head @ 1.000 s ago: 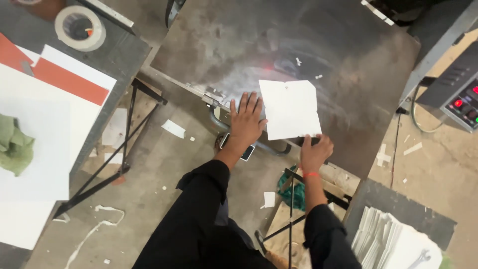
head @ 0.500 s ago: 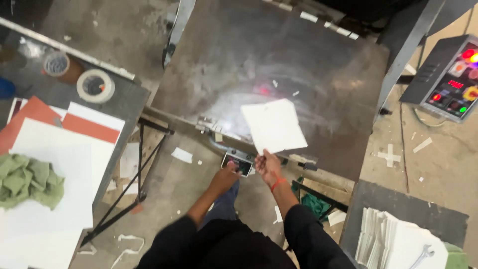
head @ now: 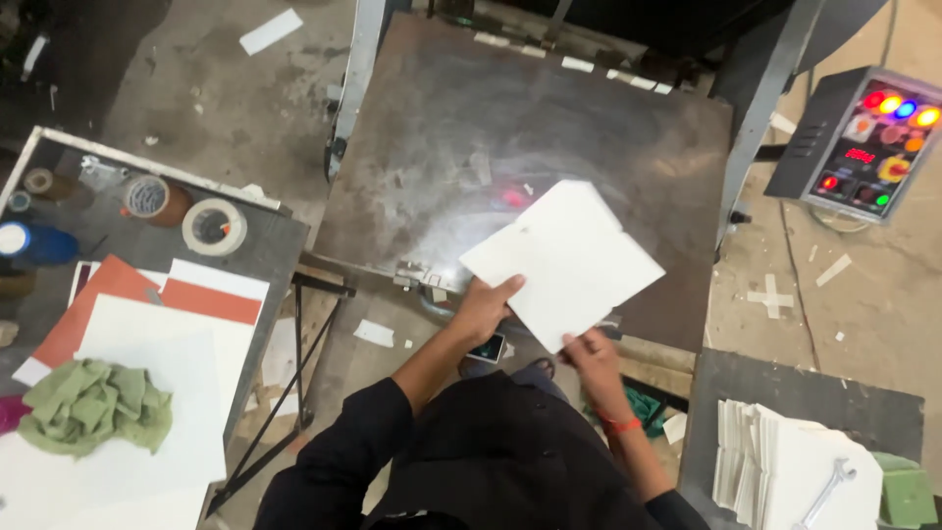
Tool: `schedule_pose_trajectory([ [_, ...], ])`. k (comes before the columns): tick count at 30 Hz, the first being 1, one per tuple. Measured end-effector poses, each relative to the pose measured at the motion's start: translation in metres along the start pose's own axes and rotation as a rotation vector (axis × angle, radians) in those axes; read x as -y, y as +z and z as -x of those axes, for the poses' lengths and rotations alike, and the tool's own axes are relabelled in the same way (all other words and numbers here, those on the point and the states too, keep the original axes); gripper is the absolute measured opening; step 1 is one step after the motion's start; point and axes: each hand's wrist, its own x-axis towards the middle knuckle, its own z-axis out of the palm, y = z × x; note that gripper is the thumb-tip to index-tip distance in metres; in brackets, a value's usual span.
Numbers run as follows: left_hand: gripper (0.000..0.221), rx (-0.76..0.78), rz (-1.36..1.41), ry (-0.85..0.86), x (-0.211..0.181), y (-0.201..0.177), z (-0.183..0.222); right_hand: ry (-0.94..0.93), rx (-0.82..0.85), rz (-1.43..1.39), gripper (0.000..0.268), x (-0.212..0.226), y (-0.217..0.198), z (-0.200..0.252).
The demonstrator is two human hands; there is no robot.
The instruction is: Handling and inspecting paper templates and materials in a workshop environment.
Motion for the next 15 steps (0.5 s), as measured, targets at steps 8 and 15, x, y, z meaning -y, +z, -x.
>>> schedule_pose_trajectory([
  [8, 0.032, 0.333, -0.503, 0.663, -0.125, 0.098, 0.092, -0.715, -0.363, -0.021, 0.026, 0.185, -0.027, 0.032],
  [15, 0.029, 0.216, -0.151, 0.694, -0.158, 0.105, 0.16, -0.837, -0.294, 0.014, 0.029, 0.257, -0.004, 0.068],
])
